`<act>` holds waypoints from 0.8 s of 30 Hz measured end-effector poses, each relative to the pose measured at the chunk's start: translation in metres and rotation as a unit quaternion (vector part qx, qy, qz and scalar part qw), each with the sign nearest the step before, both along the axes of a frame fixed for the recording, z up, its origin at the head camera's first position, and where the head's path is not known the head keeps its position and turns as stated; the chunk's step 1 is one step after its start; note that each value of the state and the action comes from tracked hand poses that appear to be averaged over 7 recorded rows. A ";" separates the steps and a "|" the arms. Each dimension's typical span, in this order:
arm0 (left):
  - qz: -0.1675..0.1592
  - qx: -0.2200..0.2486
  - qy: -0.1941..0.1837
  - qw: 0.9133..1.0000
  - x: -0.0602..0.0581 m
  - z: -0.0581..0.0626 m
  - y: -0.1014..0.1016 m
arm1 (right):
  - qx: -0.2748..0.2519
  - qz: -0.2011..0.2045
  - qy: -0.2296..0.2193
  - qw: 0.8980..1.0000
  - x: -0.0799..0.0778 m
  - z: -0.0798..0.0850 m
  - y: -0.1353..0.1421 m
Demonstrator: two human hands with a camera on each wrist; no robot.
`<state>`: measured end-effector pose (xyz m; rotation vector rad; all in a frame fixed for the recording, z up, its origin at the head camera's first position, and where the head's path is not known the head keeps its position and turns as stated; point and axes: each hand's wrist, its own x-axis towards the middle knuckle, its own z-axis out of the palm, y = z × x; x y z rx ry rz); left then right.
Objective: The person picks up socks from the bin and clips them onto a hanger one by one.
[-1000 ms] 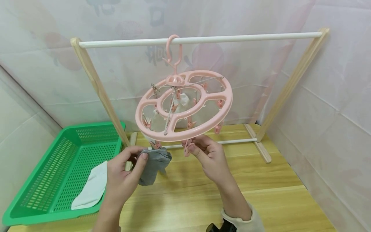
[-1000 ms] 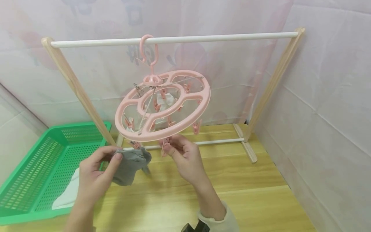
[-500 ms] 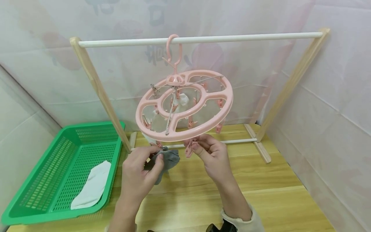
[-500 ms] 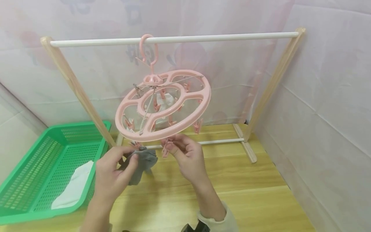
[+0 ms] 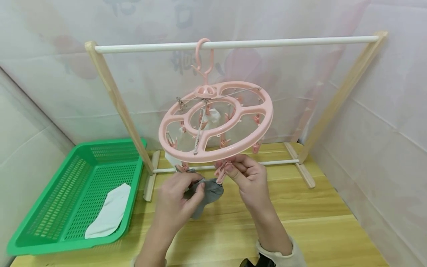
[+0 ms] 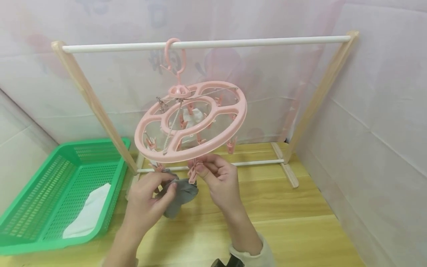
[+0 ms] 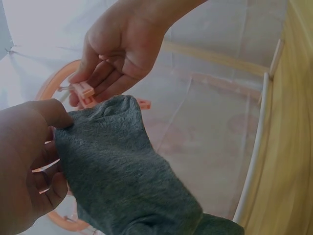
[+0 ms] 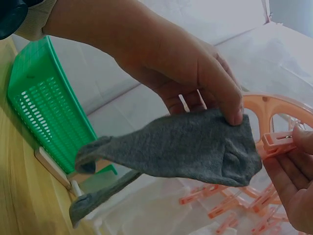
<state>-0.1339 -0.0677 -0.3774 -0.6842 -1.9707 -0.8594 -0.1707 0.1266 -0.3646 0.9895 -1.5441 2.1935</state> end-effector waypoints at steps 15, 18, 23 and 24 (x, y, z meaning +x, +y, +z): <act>-0.046 0.028 0.034 0.998 -0.001 -0.003 0.012 | 0.015 0.018 -0.008 1.000 0.001 -0.002 -0.001; -0.055 0.034 0.042 0.997 -0.002 -0.002 0.014 | 0.014 0.020 -0.004 1.000 0.000 -0.003 0.000; -0.054 0.038 0.046 0.997 -0.003 -0.003 0.015 | 0.020 0.021 -0.005 1.000 0.000 -0.003 0.000; -0.053 0.038 0.047 0.997 -0.003 -0.003 0.015 | 0.021 0.020 -0.006 1.000 0.000 -0.003 0.000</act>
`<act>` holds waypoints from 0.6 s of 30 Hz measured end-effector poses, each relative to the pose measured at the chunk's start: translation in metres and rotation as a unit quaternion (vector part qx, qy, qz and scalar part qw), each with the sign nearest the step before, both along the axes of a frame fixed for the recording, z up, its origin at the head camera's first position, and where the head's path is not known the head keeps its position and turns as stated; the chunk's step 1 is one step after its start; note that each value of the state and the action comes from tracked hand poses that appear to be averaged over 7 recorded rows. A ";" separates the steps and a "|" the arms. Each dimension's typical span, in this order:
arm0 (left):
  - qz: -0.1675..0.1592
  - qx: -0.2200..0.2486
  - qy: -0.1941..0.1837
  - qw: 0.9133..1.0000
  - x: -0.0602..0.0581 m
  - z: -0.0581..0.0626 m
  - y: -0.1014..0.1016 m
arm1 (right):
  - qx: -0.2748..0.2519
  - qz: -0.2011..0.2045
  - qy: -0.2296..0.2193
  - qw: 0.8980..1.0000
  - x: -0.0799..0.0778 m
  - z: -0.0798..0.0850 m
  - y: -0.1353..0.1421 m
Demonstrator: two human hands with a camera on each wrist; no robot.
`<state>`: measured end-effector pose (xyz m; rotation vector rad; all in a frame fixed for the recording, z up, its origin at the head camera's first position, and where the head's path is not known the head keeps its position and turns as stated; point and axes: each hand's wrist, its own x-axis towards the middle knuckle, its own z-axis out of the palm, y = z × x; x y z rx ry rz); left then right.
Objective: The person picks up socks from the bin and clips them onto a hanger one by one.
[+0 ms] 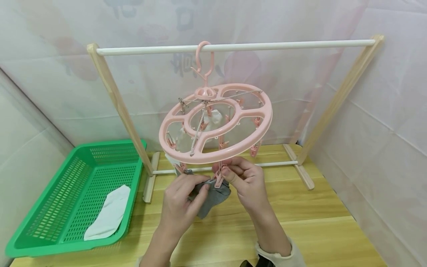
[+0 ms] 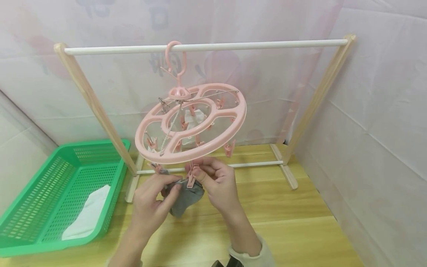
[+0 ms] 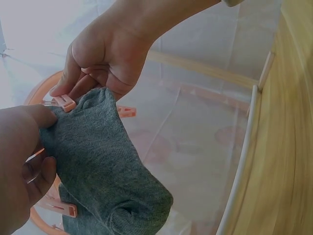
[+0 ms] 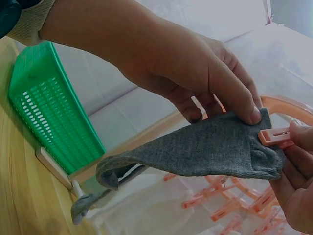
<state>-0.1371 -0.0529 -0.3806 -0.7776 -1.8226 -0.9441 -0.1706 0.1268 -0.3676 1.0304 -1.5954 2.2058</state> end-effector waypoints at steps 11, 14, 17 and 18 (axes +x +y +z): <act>0.001 -0.005 -0.004 1.000 0.000 -0.002 0.001 | 0.011 -0.007 0.001 1.000 0.001 -0.002 0.001; 0.002 -0.006 -0.003 1.000 0.000 -0.002 0.001 | 0.010 -0.005 0.003 1.000 0.000 -0.002 0.001; 0.004 -0.007 -0.006 1.000 0.000 -0.002 0.001 | 0.011 -0.005 0.004 1.000 0.000 -0.003 0.000; 0.004 -0.008 -0.007 1.000 0.000 -0.003 0.001 | 0.012 -0.004 0.004 1.000 0.000 -0.003 0.000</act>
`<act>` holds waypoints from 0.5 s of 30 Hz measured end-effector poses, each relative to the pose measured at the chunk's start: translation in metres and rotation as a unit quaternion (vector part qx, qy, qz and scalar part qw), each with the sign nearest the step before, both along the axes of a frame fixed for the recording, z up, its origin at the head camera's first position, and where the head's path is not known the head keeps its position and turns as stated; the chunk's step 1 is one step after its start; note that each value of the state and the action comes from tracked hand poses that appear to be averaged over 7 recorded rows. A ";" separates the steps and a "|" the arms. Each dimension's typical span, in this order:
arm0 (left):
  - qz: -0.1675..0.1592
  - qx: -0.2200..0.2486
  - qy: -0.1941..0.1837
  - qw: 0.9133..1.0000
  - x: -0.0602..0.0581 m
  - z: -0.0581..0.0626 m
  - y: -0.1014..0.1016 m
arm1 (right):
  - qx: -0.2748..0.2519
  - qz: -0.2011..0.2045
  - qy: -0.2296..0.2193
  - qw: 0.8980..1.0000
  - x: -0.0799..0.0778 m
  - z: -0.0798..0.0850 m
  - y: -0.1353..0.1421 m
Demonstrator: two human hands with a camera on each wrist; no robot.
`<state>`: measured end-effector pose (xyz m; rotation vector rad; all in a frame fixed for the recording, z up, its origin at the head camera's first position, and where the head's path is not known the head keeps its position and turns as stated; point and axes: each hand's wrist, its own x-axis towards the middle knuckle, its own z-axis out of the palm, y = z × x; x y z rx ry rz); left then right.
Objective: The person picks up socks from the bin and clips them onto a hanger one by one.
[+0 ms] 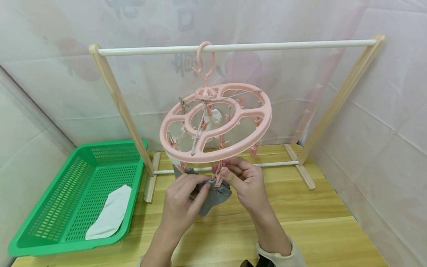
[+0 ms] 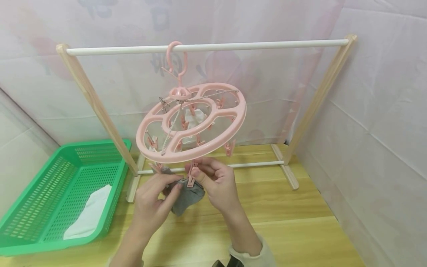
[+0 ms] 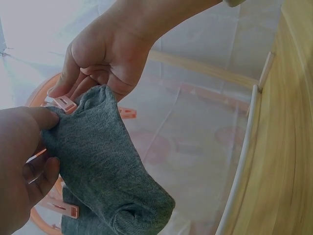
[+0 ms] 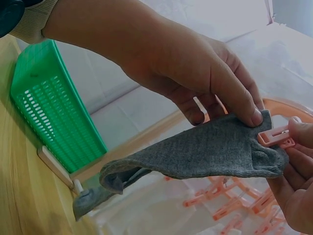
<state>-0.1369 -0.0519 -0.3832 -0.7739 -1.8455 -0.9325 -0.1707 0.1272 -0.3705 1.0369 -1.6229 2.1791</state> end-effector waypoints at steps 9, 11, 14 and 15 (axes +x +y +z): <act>0.002 -0.006 0.002 1.000 -0.001 0.000 0.000 | 0.009 0.011 -0.003 1.000 0.000 0.000 0.002; 0.003 -0.007 0.000 1.000 0.000 -0.001 0.000 | 0.011 0.013 -0.004 1.000 0.000 0.001 0.002; 0.002 -0.009 -0.001 1.000 0.000 -0.001 0.000 | 0.016 0.012 -0.011 1.000 0.001 0.001 0.003; 0.002 -0.010 0.000 1.000 0.000 -0.001 0.000 | 0.018 0.011 -0.013 1.000 0.001 0.001 0.003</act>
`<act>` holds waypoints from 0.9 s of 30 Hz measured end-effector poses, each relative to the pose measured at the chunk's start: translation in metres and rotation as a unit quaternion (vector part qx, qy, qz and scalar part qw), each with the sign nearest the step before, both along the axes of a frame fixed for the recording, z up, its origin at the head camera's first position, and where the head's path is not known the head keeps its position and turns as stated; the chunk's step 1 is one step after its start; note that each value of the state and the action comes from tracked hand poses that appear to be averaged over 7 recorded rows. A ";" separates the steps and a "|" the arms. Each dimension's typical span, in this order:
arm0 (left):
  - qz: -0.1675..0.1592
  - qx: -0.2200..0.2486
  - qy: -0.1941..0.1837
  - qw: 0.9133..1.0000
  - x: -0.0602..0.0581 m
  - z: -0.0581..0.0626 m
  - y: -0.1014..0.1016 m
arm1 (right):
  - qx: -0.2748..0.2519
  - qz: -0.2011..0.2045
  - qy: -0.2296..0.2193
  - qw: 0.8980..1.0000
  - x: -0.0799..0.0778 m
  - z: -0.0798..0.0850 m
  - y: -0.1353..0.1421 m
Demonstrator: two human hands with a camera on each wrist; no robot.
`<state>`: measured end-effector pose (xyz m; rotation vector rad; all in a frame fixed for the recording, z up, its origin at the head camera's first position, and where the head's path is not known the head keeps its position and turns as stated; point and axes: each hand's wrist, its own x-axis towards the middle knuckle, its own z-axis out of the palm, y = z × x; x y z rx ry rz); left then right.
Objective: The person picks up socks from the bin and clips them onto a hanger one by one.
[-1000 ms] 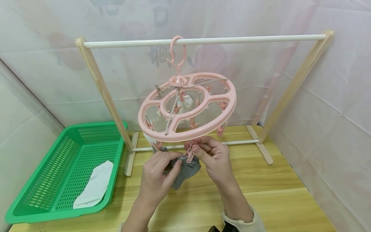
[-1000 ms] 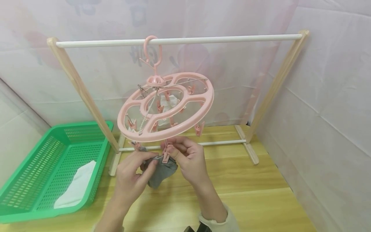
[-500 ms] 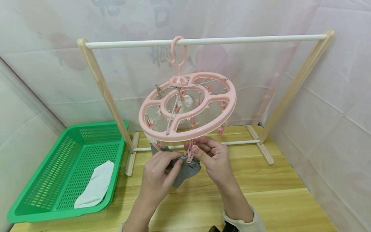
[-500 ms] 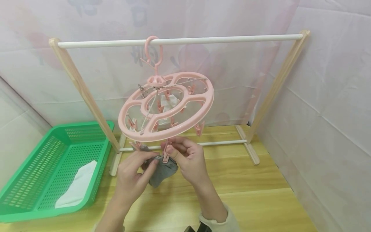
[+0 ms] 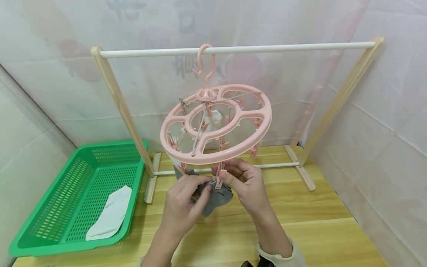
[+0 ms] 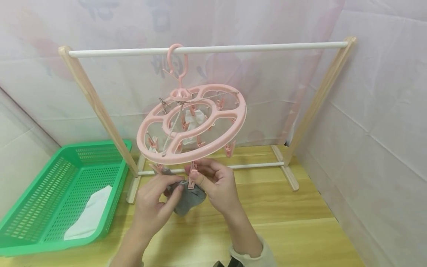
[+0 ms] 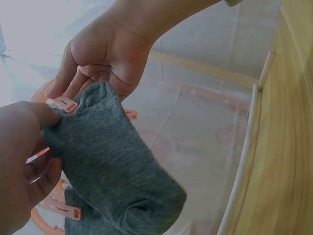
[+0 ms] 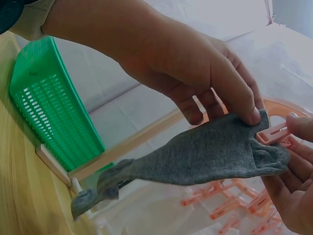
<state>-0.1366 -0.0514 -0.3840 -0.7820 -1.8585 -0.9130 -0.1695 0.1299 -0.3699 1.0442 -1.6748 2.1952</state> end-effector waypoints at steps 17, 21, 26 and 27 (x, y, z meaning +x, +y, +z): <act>0.020 0.000 0.133 0.991 0.009 0.032 0.003 | 0.050 -0.007 0.024 0.998 -0.002 -0.002 0.001; 0.041 -0.018 0.181 0.983 0.007 0.046 0.007 | 0.060 -0.010 0.026 0.998 -0.002 -0.002 0.001; 0.056 -0.064 0.146 0.986 0.003 0.055 0.007 | 0.081 -0.029 0.045 0.995 -0.002 -0.002 0.001; 0.057 -0.074 0.136 0.986 0.002 0.056 0.007 | 0.084 -0.032 0.049 0.995 -0.002 -0.002 0.001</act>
